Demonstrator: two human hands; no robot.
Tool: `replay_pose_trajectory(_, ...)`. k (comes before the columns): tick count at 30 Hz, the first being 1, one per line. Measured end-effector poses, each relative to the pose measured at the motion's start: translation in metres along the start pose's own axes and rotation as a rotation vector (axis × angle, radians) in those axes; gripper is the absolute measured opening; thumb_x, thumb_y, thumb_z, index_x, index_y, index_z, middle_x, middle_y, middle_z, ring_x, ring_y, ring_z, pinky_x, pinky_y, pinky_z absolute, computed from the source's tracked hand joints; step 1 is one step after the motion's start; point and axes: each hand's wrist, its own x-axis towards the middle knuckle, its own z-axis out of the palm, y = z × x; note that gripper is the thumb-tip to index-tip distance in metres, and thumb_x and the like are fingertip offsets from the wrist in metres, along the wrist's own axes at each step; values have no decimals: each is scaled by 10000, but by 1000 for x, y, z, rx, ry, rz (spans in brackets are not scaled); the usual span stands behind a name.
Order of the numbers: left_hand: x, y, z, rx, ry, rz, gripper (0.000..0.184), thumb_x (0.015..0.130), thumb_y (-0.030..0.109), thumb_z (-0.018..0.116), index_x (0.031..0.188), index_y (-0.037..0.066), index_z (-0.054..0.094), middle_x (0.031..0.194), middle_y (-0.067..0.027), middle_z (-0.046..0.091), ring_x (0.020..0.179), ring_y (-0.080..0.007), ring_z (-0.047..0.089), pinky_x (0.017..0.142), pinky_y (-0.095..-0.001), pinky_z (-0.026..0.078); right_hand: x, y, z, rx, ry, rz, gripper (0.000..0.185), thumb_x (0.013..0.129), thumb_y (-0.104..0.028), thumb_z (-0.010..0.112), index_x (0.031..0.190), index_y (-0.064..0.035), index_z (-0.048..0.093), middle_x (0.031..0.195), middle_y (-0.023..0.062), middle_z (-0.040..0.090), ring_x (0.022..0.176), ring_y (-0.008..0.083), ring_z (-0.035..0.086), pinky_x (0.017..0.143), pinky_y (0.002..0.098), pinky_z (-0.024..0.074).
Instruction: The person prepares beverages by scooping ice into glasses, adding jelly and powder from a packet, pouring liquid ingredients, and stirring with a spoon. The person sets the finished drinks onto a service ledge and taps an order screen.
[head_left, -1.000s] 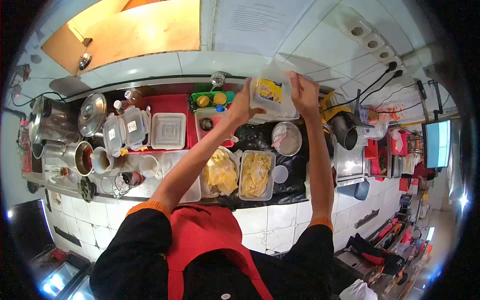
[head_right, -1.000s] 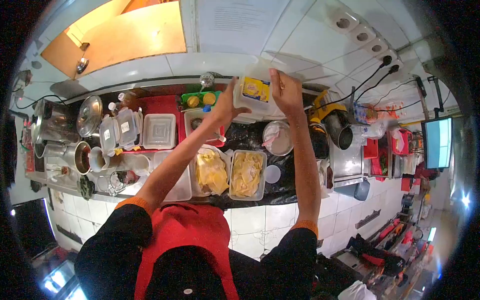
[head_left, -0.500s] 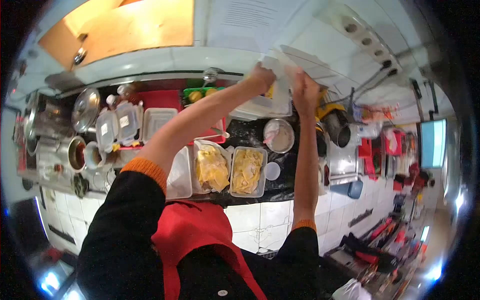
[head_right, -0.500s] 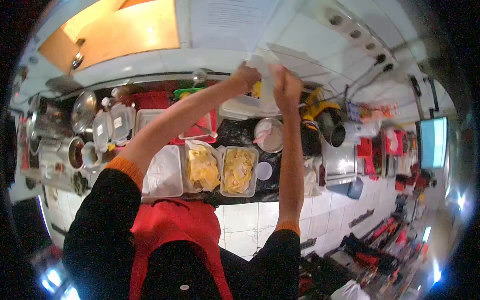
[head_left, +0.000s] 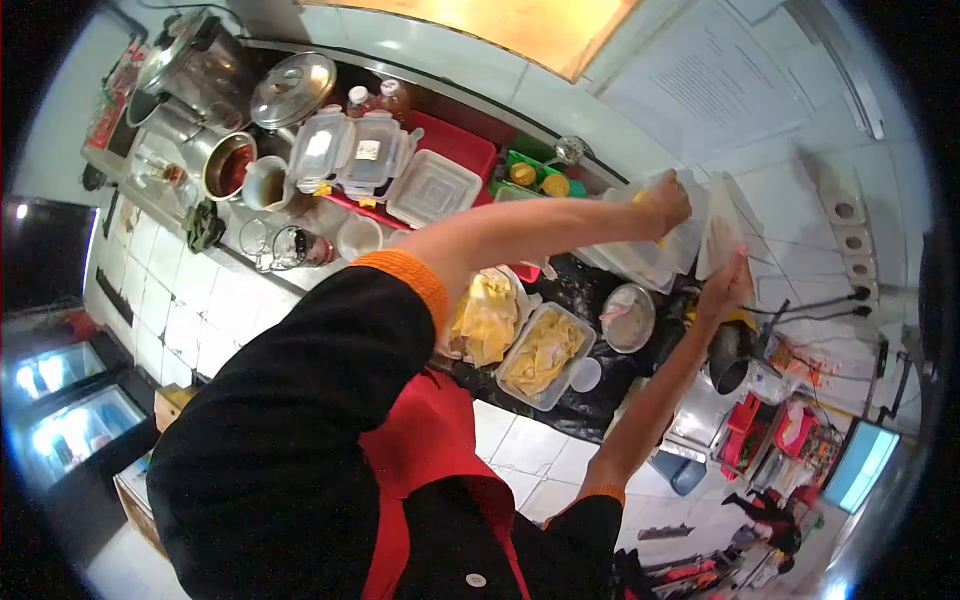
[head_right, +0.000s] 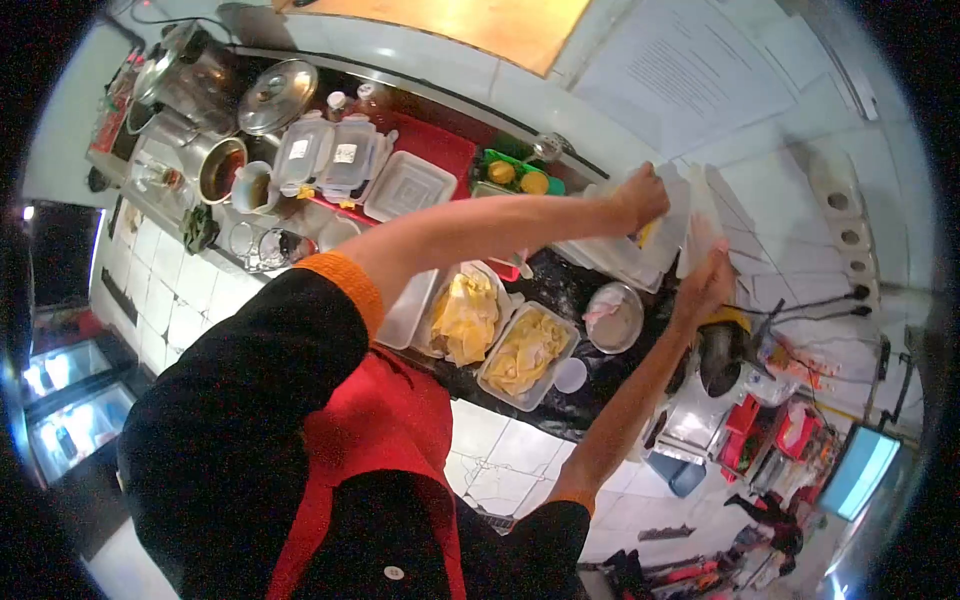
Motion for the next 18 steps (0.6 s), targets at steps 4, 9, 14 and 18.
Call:
replay_pose_trajectory(4, -1, -28, -10, -120, 163, 143, 221, 694, 299, 767, 874, 180, 718, 965, -44, 689, 1019, -272, 634, 896, -534, 400, 0, 2, -2, 6, -29, -139, 374, 1037, -219, 441, 1133, 55, 677, 1021, 144, 722, 891, 153, 630, 815, 288, 489)
replay_pose_trajectory(9, -45, -97, -56, -902, 428, 250, 273, 665, 214, 850, 857, 94, 696, 827, -57, 675, 804, -171, 650, 727, -346, 509, -5, -8, 1, -65, -19, 15, 329, 1020, -175, 456, 1112, 41, 687, 968, 113, 731, 825, 122, 617, 768, 282, 484)
replay_pose_trajectory(14, -109, -145, -114, -1070, 500, 45, 301, 768, 254, 828, 879, 3, 704, 763, -40, 653, 708, -71, 571, 640, -264, 471, -16, -30, 14, -36, -30, -21, 266, 1003, -194, 542, 1018, 29, 686, 738, 121, 615, 669, 127, 520, 624, 302, 462)
replay_pose_trajectory(18, -168, -150, -132, -1216, 510, -168, 307, 778, 251, 826, 924, 6, 712, 826, -31, 692, 748, -78, 610, 680, -251, 482, -36, -24, 49, -57, -118, -328, 266, 920, -212, 660, 1077, 2, 675, 1016, 176, 692, 993, 301, 670, 914, 383, 505)
